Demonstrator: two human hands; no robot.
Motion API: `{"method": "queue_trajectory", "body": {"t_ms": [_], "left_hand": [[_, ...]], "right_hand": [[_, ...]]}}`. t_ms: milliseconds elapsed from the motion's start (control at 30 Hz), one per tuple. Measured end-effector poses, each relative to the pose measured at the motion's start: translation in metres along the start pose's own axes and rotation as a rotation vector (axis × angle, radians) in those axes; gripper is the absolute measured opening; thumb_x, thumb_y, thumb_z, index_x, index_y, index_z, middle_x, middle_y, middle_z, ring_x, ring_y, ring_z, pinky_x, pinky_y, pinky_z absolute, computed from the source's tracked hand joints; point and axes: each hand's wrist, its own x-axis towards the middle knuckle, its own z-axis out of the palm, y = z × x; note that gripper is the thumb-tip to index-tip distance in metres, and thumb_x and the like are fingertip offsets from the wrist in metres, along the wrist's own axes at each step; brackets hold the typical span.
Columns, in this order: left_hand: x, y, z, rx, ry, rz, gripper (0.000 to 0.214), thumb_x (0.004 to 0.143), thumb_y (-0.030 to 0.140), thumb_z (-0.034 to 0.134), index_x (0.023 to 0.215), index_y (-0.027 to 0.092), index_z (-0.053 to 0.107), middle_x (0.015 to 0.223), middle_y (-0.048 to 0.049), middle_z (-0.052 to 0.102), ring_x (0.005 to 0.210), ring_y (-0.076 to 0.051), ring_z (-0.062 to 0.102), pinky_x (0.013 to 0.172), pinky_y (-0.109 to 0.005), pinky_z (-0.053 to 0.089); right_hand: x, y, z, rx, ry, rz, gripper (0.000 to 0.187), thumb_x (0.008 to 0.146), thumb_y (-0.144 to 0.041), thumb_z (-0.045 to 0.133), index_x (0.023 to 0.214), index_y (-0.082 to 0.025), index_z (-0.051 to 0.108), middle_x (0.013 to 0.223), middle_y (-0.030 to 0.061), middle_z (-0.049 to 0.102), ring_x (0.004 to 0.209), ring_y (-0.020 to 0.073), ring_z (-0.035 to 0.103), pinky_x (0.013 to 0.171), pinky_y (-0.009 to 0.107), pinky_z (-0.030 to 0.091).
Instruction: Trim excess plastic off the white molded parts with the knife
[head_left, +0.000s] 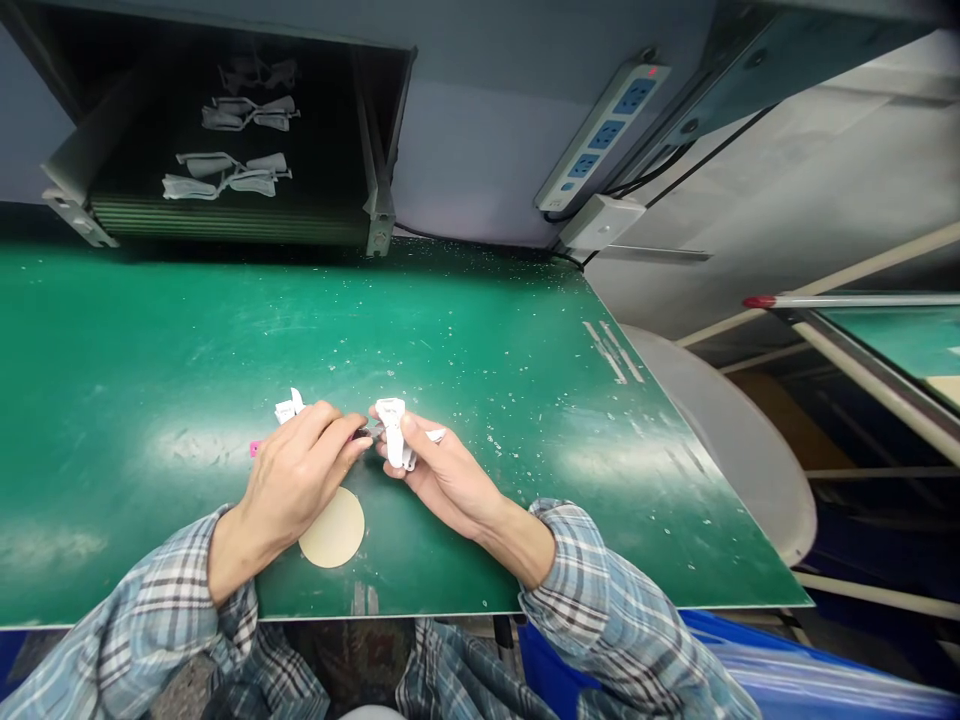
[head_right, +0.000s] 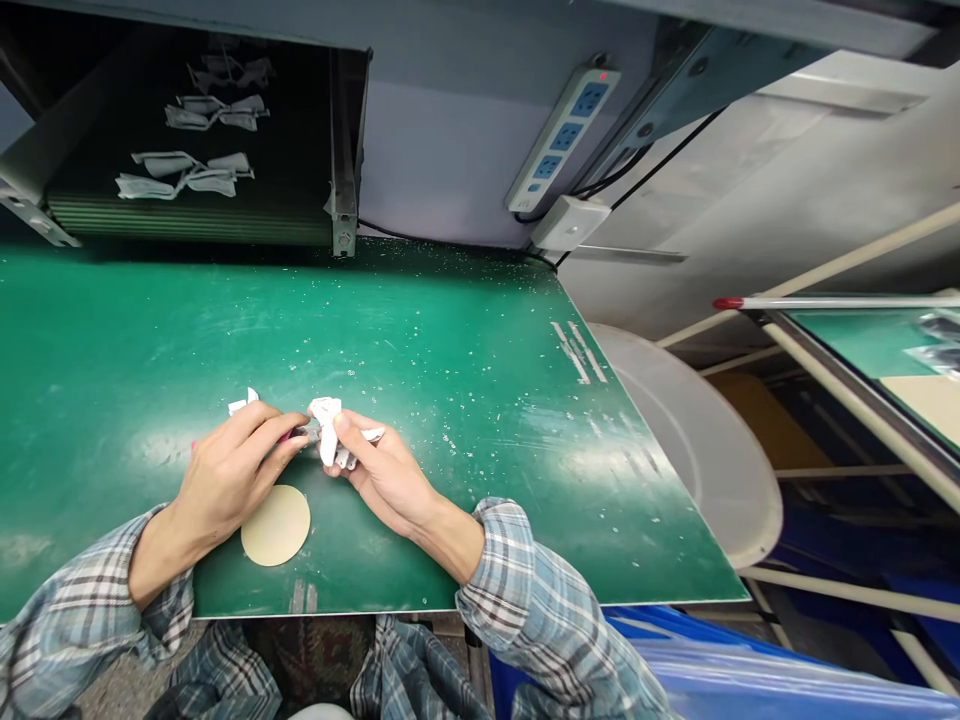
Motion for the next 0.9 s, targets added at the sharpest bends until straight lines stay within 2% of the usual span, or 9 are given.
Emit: {"method": "queue_trajectory", "body": {"t_ms": [167,300,367,433,500,567,700,800,900], "left_hand": [[0.003,-0.005,-0.003,0.144,0.088,0.024,0.015,0.108,0.024,0.056,0.115,0.016,0.065,0.095,-0.0081,0.07,0.082,-0.02,0.063,0.072,-0.032,0.047],[0.005,-0.01,-0.011,0.068,0.193,-0.12,0.013,0.107,0.025,0.056,0.112,0.017,0.065,0.095,-0.0079,0.069,0.084,-0.019,0.063,0.073,-0.031,0.048],[0.007,-0.007,-0.012,-0.148,0.139,-0.239,0.012,0.105,0.03,0.06,0.104,0.019,0.063,0.088,-0.0042,0.068,0.074,-0.016,0.061,0.066,-0.028,0.047],[0.008,-0.001,-0.012,-0.485,-0.026,-0.386,0.016,0.101,0.035,0.065,0.099,0.021,0.058,0.082,-0.0009,0.068,0.067,-0.014,0.062,0.06,-0.026,0.046],[0.01,0.003,-0.012,-0.791,-0.175,-0.51,0.018,0.099,0.036,0.067,0.102,0.022,0.056,0.082,-0.0011,0.071,0.072,-0.016,0.067,0.062,-0.026,0.05],[0.012,0.005,-0.012,-0.9,-0.177,-0.563,0.016,0.099,0.034,0.065,0.106,0.021,0.058,0.083,-0.0025,0.071,0.076,-0.017,0.069,0.065,-0.027,0.052],[0.012,0.002,-0.015,-0.725,-0.042,-0.514,0.011,0.1,0.029,0.06,0.106,0.022,0.066,0.078,0.0009,0.061,0.061,-0.012,0.052,0.055,-0.024,0.043],[0.008,0.0,-0.016,-0.688,-0.095,-0.429,0.016,0.102,0.03,0.057,0.115,0.024,0.064,0.081,0.0013,0.058,0.062,-0.012,0.051,0.056,-0.024,0.044],[0.005,-0.004,-0.015,-0.587,-0.095,-0.405,0.029,0.106,0.035,0.049,0.133,0.024,0.051,0.084,0.0018,0.054,0.067,-0.014,0.054,0.06,-0.026,0.047]], "right_hand": [[0.001,0.005,0.002,0.045,-0.016,0.039,0.039,0.087,-0.049,0.084,0.109,-0.017,0.079,0.083,0.0022,0.058,0.074,0.0125,0.047,0.066,0.024,0.044],[0.001,0.007,0.003,0.055,-0.054,0.086,0.041,0.086,-0.05,0.084,0.109,-0.016,0.08,0.085,0.0031,0.06,0.075,0.0122,0.05,0.064,0.024,0.043],[0.001,0.007,0.003,0.028,-0.041,0.057,0.042,0.087,-0.051,0.083,0.111,-0.016,0.08,0.085,0.0035,0.062,0.075,0.0122,0.051,0.065,0.024,0.043],[0.001,0.007,0.002,-0.024,-0.016,-0.007,0.042,0.087,-0.05,0.083,0.114,-0.018,0.08,0.087,0.0034,0.066,0.075,0.0119,0.053,0.068,0.025,0.045],[0.0,0.005,0.001,-0.077,-0.007,-0.066,0.041,0.087,-0.045,0.085,0.12,-0.02,0.078,0.09,0.003,0.07,0.076,0.012,0.055,0.075,0.027,0.047],[-0.001,0.004,0.0,-0.113,-0.027,-0.085,0.043,0.086,-0.039,0.086,0.125,-0.023,0.077,0.095,0.0032,0.073,0.079,0.013,0.059,0.08,0.028,0.049],[0.0,0.004,-0.002,-0.077,-0.111,-0.01,0.04,0.09,-0.041,0.08,0.125,-0.021,0.076,0.098,0.0073,0.075,0.086,0.0172,0.065,0.075,0.029,0.051],[0.001,0.003,-0.001,-0.008,-0.12,0.063,0.037,0.088,-0.042,0.083,0.116,-0.018,0.077,0.093,0.0062,0.072,0.08,0.0148,0.064,0.065,0.025,0.048],[0.002,0.001,0.001,0.07,-0.129,0.117,0.042,0.084,-0.039,0.088,0.118,-0.017,0.076,0.095,0.0055,0.071,0.079,0.0125,0.062,0.064,0.022,0.047]]}}
